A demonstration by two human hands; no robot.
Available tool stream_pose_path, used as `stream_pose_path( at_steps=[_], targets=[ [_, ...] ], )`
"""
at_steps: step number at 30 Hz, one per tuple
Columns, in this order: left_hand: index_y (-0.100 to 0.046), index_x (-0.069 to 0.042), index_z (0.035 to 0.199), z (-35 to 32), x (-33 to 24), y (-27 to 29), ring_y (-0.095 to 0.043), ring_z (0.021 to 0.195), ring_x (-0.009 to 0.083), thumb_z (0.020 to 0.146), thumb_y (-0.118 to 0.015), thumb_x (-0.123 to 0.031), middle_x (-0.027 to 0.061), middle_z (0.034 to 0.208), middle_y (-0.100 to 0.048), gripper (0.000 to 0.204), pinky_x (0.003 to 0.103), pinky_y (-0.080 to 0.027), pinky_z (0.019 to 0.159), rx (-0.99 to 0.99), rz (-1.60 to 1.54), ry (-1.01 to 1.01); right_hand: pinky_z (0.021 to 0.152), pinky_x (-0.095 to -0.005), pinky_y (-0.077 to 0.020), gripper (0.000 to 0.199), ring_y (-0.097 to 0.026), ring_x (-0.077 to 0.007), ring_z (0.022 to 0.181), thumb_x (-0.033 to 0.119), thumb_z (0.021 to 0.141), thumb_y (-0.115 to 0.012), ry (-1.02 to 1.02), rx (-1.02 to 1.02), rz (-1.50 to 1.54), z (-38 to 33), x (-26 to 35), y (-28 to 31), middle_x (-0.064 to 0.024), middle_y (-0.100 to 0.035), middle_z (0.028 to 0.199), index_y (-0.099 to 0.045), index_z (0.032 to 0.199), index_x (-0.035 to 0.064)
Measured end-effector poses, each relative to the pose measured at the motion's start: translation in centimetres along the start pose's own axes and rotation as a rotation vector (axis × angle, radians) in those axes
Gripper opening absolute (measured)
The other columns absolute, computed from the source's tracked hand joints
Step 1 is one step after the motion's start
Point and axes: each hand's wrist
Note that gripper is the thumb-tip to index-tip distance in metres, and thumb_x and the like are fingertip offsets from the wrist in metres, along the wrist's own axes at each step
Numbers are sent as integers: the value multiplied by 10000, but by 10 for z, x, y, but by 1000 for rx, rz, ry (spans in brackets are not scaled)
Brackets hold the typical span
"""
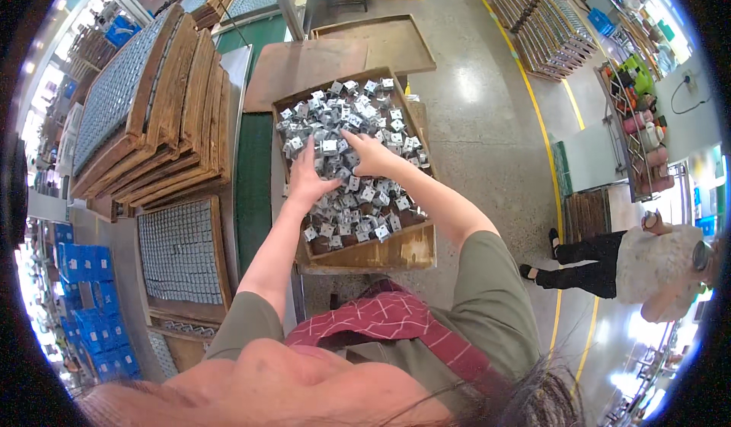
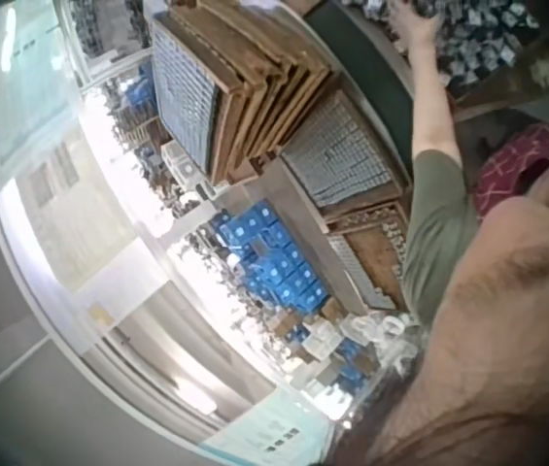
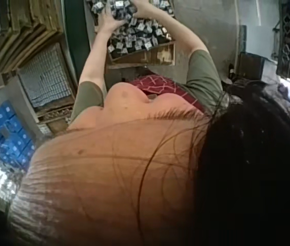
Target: Assembling small metal electronic components and placing them into grid-style organization trays on a production line.
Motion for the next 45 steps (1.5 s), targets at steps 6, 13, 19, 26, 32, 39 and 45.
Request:
stream_pose_path(
  at_steps=[6,13,19,26,32,39,45],
  targets=[
    [-181,-103,1494,2,1,-1,-415,1257,398,487,-907,-306,228,1389,-386,1258,461,-374,1049,-53,-71,-8,953,-426,-452,949,-515,-431,1120,39,601,-683,99,-135,225,7,-4,-7,-280,-484,1250,-288,1464,77],
    [-240,-93,1467,4,5,-15,-384,1290,377,518,-871,-275,211,1376,-414,1154,455,-300,1097,-129,-141,3,953,-408,-453,960,-516,-416,1110,26,609,-682,15,-120,172,18,-3,-15,-253,-475,1244,-283,1473,144],
    [-279,-96,1459,4,1,-14,-407,1257,386,529,-864,-311,206,1362,-427,1120,465,-342,1055,-172,-206,-11,922,-377,-457,979,-534,-366,1046,18,610,-683,-63,-80,307,11,14,-11,-251,-448,1197,-274,1486,178],
    [-280,-41,1446,0,4,-19,-443,1232,382,542,-845,-274,215,1334,-455,1092,450,-342,1050,-204,-301,-56,1044,-379,-365,945,-432,-344,1204,-9,620,-627,-76,-55,440,9,18,-12,-240,-418,1275,-283,1486,149],
    [-360,-32,1419,8,16,-20,-427,1293,305,558,-853,-247,188,1358,-457,1015,388,-323,1097,-216,-588,-48,524,-236,-411,901,-478,-83,613,-22,654,-603,-124,-76,805,16,36,-1,1,-509,758,-279,1480,131],
    [-373,-48,1426,-11,15,5,-431,1295,271,583,-860,-274,171,1386,-448,1000,376,-332,1085,-82,-742,125,552,-238,-401,916,-453,-82,651,-44,624,-622,-177,74,898,14,59,8,-13,-503,919,-309,1463,150],
    [-385,-75,1425,-59,14,59,-417,1313,282,586,-835,-300,167,1410,-443,979,390,-325,1088,-236,-615,33,859,-268,-461,937,-527,-172,1082,-19,576,-551,99,43,848,4,124,-3,-91,-388,1383,-274,1464,92]
  ],
)
Point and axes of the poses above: each hand's wrist, its own z-axis towards the middle knuckle, its own y-axis out of the back of the hand, x = y × z
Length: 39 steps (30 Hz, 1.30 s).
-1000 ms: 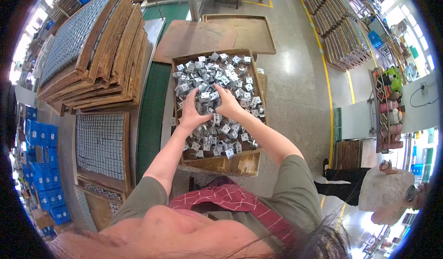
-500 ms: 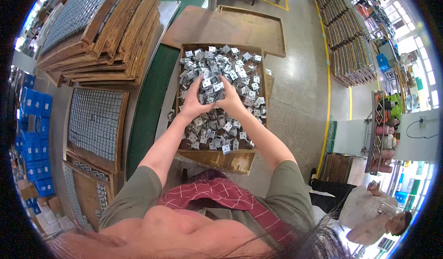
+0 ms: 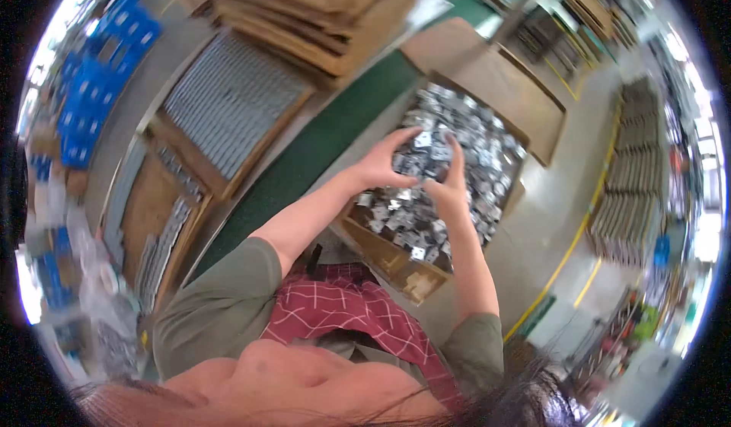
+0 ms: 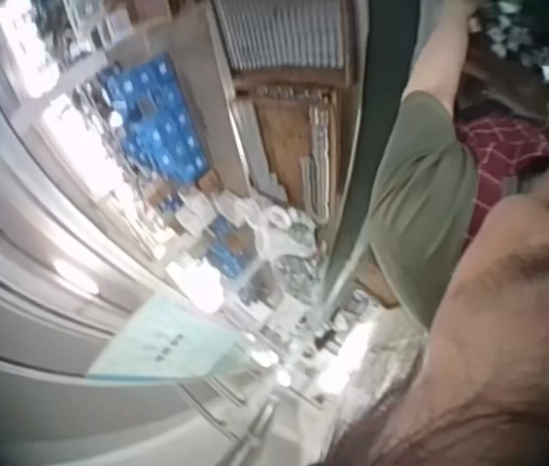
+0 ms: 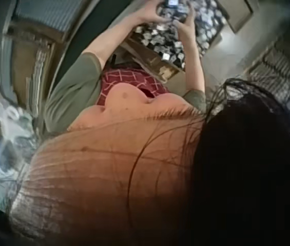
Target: Assembling small metal electronic components and placing them into grid-style organization trays on a production line.
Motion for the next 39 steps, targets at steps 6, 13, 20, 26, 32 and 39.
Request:
stream_pose_path(
  at_steps=[6,13,20,26,32,39],
  targets=[
    [-407,-40,1392,-83,-41,98,-407,1315,329,565,-815,-337,196,1403,-440,969,414,-307,1104,-185,163,-83,1001,-343,-410,930,-502,-230,1176,-48,598,-513,53,218,189,-7,29,-110,-139,-453,1296,-222,1472,73],
    [-431,-27,1378,-253,-77,237,-431,1287,343,553,-810,-326,218,1356,-470,955,403,-317,1100,-551,283,59,980,-311,-408,933,-483,-233,1181,-41,612,-549,50,615,213,-20,54,-312,-152,-412,1337,-224,1477,83],
    [-442,-54,1383,-415,-71,373,-477,1251,252,583,-814,-232,149,1341,-515,900,355,-362,1058,-801,421,349,707,-281,-488,916,-536,-158,898,-72,654,-547,-81,949,179,-43,53,-529,-122,-480,1182,-208,1481,122],
    [-459,-33,1363,-495,-25,434,-512,1216,261,578,-817,-279,187,1308,-534,897,359,-387,1036,-883,365,428,682,-312,-484,868,-559,-197,835,-10,661,-610,-111,1074,75,-52,17,-640,-136,-530,1089,-278,1451,127],
    [-449,-14,1360,-512,-20,439,-521,1194,315,597,-792,-269,193,1266,-547,874,381,-414,1020,-861,639,432,818,-351,-476,822,-558,-303,945,49,655,-655,504,926,-256,-47,-13,-672,-216,-532,1161,-353,1418,86],
    [-460,-42,1366,-509,-28,449,-515,1181,342,646,-784,-344,205,1275,-535,845,402,-410,1009,-736,857,595,1007,-442,-409,820,-448,-430,1215,135,658,-703,565,878,-550,-24,10,-644,-317,-469,1269,-370,1390,-25]
  ],
)
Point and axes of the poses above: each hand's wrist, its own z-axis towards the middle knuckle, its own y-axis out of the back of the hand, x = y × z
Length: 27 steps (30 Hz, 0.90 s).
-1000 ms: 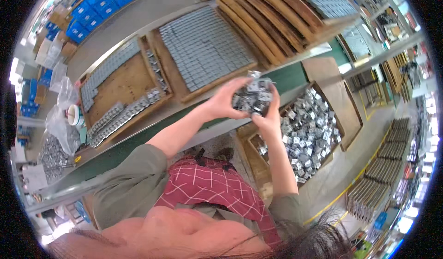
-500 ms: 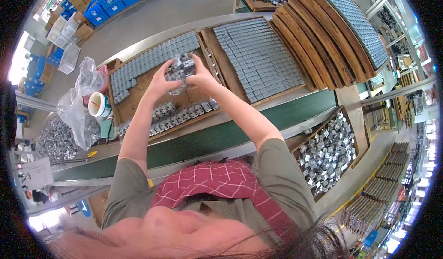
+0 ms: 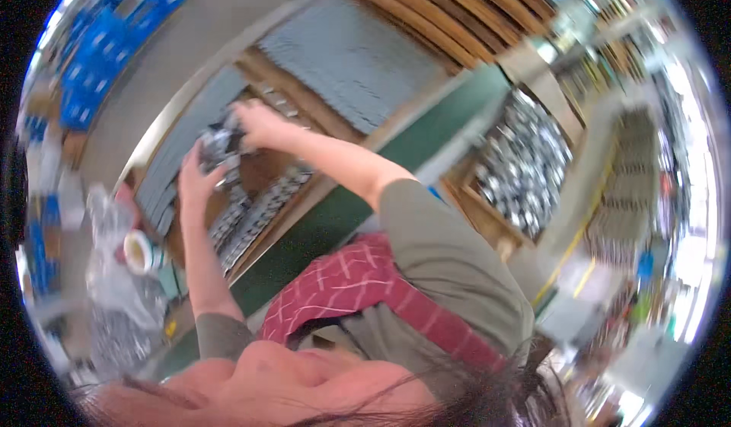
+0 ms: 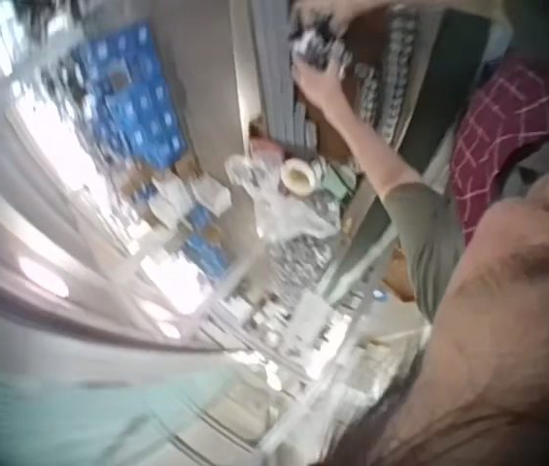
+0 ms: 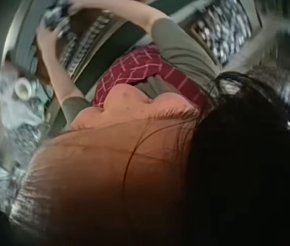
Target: Assembling small metal electronic components and placing them into grid-style organization trays on a production line.
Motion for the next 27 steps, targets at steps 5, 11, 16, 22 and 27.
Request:
stream_pose_path(
  at_steps=[5,11,16,22,27],
  targets=[
    [-500,-98,1353,-3,2,-20,-547,1133,350,708,-753,-313,200,1226,-565,726,417,-438,963,-125,86,39,949,-419,-453,545,-538,-385,1113,25,748,-605,184,-256,103,-43,7,25,-236,-553,1167,-499,1283,35],
    [-528,-123,1332,-1,-13,-42,-570,1090,353,783,-704,-311,186,1178,-596,607,426,-453,934,-251,198,49,841,-344,-511,301,-638,-262,957,125,827,-620,-258,-350,480,-160,-42,79,-156,-652,1030,-625,1104,10],
    [-464,-88,1380,11,-15,-62,-490,1191,389,815,-687,-304,239,1308,-509,645,435,-380,1016,-252,284,17,802,-334,-525,265,-658,-231,907,100,823,-592,-391,-529,382,-282,-137,94,-139,-679,970,-643,1065,4],
    [-660,-34,1115,-42,-25,-53,-580,1011,350,837,-664,-190,194,1102,-608,319,406,-462,880,-359,184,-39,882,-444,-476,342,-604,-348,994,129,758,-622,-593,-481,-556,-363,-187,154,-151,-650,975,-626,1097,76],
    [-693,-27,1009,-89,-53,-67,-614,908,322,830,-668,-171,172,1001,-624,231,378,-490,807,-76,108,65,733,-466,-522,191,-620,-342,947,126,761,-574,-928,-170,-1013,-406,-237,215,-134,-672,976,-660,926,80]
  ],
)
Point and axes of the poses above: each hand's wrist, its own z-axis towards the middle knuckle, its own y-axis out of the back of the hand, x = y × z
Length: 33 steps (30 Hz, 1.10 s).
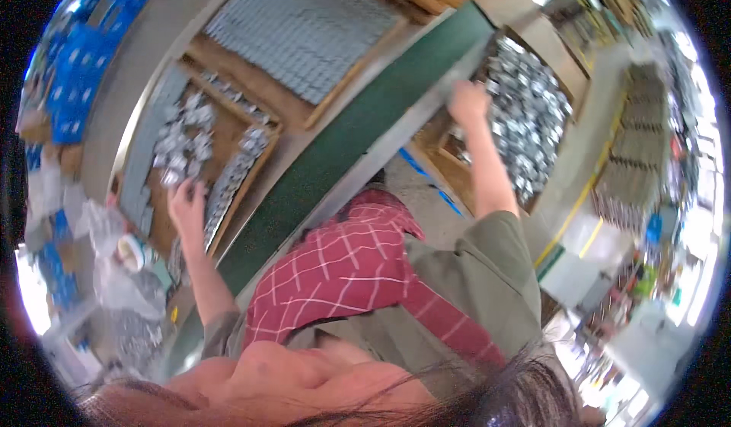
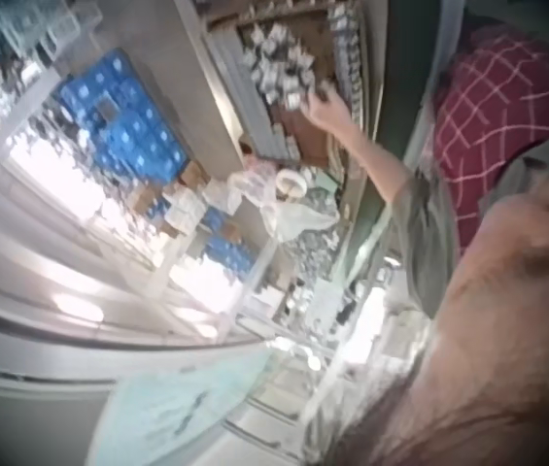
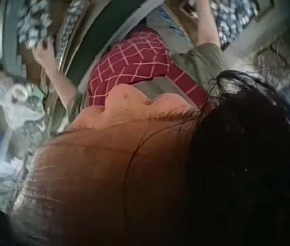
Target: Assembling small metal electronic components and placing them into grid-style organization trays on a production line.
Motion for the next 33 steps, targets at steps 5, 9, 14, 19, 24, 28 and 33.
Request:
stream_pose_path(
  at_steps=[5,9,14,19,24,28,33],
  targets=[
    [-691,-25,994,-3,11,-2,-617,918,302,829,-668,-156,158,962,-630,212,370,-489,807,-256,17,-70,800,-500,-500,218,-617,-391,939,135,763,-578,59,150,-40,11,-19,-22,-174,-668,957,-585,970,67],
    [-692,-41,973,-11,32,18,-625,889,283,831,-663,-132,123,937,-640,171,369,-488,787,-206,-218,144,803,-503,-490,263,-604,-399,934,145,738,-628,143,114,-2,6,-2,-6,-185,-653,961,-575,984,68],
    [-701,-46,935,-8,32,24,-628,865,291,782,-712,-252,124,919,-651,257,371,-488,771,-6,-140,125,819,-454,-486,348,-607,-364,927,95,758,-654,235,-153,194,-3,34,55,-152,-648,986,-609,1098,41],
    [-696,-20,851,18,45,30,-605,855,311,753,-713,-355,125,864,-637,350,400,-469,780,120,61,12,874,-384,-482,373,-616,-311,956,112,738,-729,477,24,963,-23,198,110,-152,-642,1053,-640,1095,48],
    [-693,-36,817,4,41,44,-609,801,290,740,-737,-327,107,841,-633,305,393,-476,726,19,73,-166,868,-404,-478,321,-571,-314,1019,82,751,-684,1243,-155,946,-24,359,187,-106,-636,1063,-653,1070,85],
    [-694,-41,775,6,34,42,-617,796,292,753,-726,-185,100,833,-652,149,396,-488,730,-36,-132,-237,830,-402,-489,229,-567,-298,973,91,760,-662,1480,-77,767,-6,440,165,-90,-612,976,-645,988,96],
    [-694,-32,807,5,46,37,-625,809,296,758,-724,-131,102,852,-649,114,382,-505,716,-2,-253,-148,802,-381,-496,160,-570,-269,941,109,768,-633,1677,-146,541,11,463,159,-69,-590,914,-641,926,131]
  ],
)
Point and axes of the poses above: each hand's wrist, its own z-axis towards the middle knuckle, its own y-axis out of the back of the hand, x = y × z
